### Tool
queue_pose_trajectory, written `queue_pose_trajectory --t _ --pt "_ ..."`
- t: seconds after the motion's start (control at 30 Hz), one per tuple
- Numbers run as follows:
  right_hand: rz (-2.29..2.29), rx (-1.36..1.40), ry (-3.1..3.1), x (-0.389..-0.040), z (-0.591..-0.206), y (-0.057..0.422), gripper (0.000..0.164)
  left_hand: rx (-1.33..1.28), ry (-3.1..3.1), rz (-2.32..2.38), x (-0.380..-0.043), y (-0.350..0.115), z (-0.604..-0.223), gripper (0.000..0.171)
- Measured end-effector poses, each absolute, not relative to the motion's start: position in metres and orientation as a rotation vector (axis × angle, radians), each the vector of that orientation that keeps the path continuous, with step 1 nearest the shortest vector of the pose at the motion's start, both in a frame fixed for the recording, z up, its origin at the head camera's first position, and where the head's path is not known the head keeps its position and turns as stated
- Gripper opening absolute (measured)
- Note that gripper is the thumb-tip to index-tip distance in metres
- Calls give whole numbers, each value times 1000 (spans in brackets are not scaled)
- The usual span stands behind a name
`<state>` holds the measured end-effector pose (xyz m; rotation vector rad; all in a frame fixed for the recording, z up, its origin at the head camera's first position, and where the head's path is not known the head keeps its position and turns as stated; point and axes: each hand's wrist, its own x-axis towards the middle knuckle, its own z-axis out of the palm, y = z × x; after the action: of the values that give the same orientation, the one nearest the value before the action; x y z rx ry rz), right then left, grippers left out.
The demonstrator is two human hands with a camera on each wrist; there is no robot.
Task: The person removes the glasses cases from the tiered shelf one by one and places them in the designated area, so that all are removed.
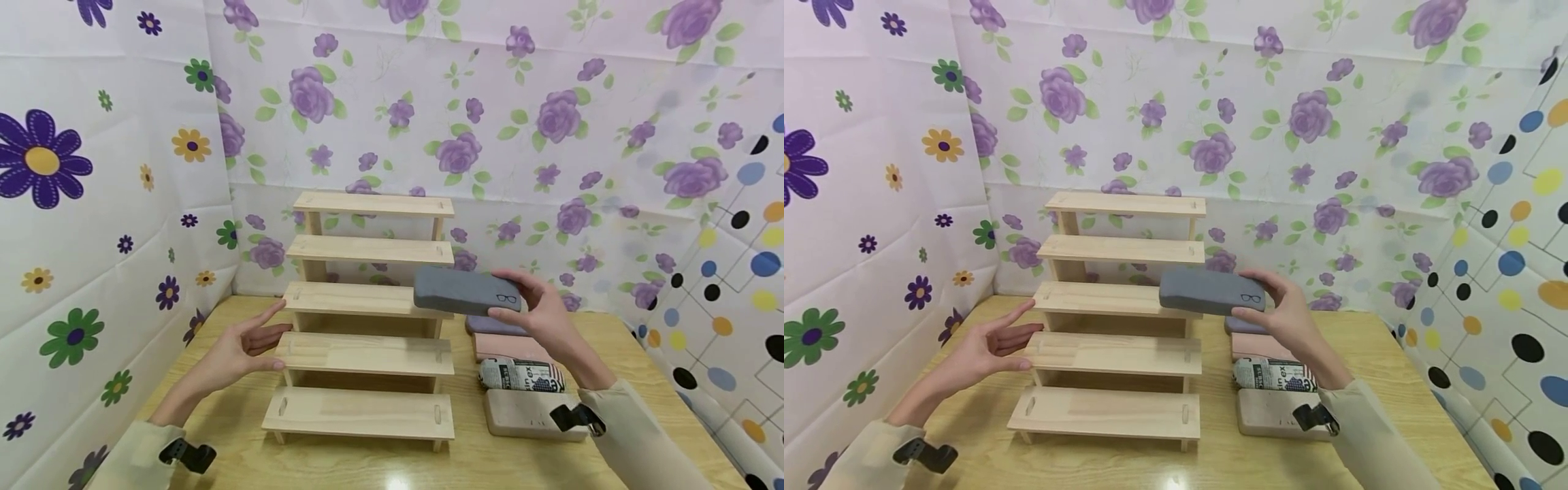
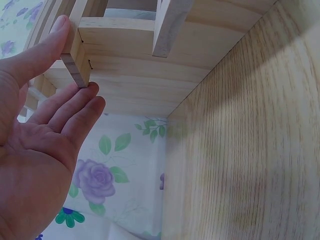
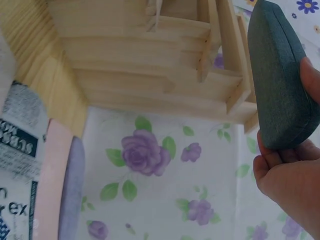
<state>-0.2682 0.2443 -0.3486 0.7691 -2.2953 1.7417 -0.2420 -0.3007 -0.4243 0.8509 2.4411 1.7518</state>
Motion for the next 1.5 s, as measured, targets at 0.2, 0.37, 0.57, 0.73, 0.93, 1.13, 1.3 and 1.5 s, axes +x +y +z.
queue_pose_trajectory --t 0.2,0.37,0.57,0.73,0.93,1.13,1.3,1.5 --pt "1705 756 -2313 -256 -360 265 59 859 2445 1744 -242 -301 -424 104" --pt "1682 717 -2355 -245 -370 285 59 855 2441 1750 -242 -302 -425 105" --pt "1633 686 -2395 -233 -381 311 60 854 2435 1756 -242 -302 -426 106" --pt "1643 666 -2405 -225 -390 328 62 864 2438 1757 -243 -302 -427 106" --pt "1643 614 -2444 -216 -403 352 62 871 2434 1755 -243 -302 -427 105" --pt "1638 511 -2495 -208 -415 377 61 901 2433 1752 -244 -301 -428 104" --pt "1597 436 -2522 -203 -426 397 61 907 2426 1759 -244 -301 -428 104" --pt "1553 341 -2558 -201 -439 422 63 907 2431 1757 -245 -301 -427 104"
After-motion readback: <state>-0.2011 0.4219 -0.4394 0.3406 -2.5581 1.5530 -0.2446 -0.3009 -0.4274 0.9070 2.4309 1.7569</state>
